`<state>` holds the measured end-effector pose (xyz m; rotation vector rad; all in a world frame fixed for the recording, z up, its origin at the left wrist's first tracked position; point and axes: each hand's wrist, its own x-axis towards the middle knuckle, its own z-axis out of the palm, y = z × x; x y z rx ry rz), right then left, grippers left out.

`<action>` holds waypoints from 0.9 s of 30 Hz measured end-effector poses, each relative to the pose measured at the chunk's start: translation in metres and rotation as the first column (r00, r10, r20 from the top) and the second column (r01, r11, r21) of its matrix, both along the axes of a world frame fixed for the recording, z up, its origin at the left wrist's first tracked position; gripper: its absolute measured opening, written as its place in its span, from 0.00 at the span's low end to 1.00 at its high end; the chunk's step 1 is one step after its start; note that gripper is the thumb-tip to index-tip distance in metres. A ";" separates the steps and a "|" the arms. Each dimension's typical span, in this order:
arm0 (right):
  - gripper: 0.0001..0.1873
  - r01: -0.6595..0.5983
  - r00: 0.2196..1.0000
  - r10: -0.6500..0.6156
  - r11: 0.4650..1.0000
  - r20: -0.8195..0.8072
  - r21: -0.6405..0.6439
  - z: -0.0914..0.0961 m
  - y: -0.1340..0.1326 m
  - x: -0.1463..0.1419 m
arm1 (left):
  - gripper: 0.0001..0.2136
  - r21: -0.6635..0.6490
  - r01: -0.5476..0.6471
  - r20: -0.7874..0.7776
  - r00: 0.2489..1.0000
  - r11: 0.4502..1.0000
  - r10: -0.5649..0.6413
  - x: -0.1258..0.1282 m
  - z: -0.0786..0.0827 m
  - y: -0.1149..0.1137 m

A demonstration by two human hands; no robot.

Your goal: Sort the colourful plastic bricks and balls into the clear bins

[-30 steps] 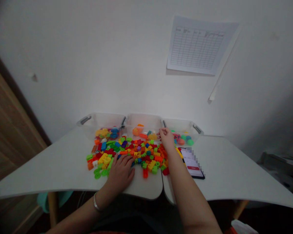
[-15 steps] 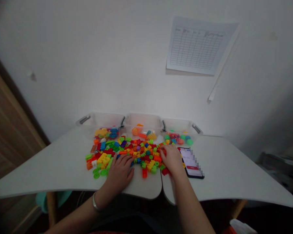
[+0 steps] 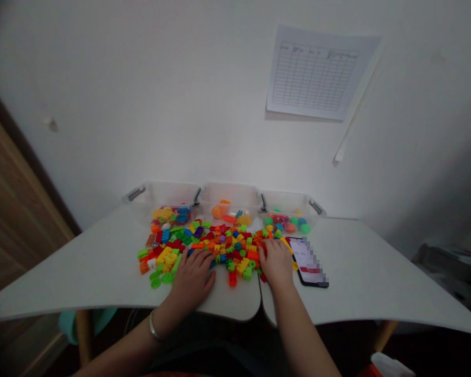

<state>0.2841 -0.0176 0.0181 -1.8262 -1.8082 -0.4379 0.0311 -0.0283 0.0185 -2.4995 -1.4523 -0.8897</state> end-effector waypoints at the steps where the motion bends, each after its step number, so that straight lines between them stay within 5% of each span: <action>1: 0.14 0.003 1.000 -0.003 1.000 0.003 0.001 -0.001 0.000 0.001 | 0.15 0.003 0.001 -0.001 1.000 1.000 -0.001 0.000 0.000 0.000; 19: 0.14 0.044 0.998 -0.047 0.996 -0.031 -0.078 0.005 0.010 0.000 | 0.16 -0.014 0.003 0.005 1.000 1.000 -0.003 0.000 0.000 0.000; 27: 0.15 0.096 0.994 -0.085 0.981 0.072 -0.166 0.019 0.013 -0.005 | 0.16 -0.030 -0.003 0.000 1.000 1.000 0.003 0.000 0.000 0.000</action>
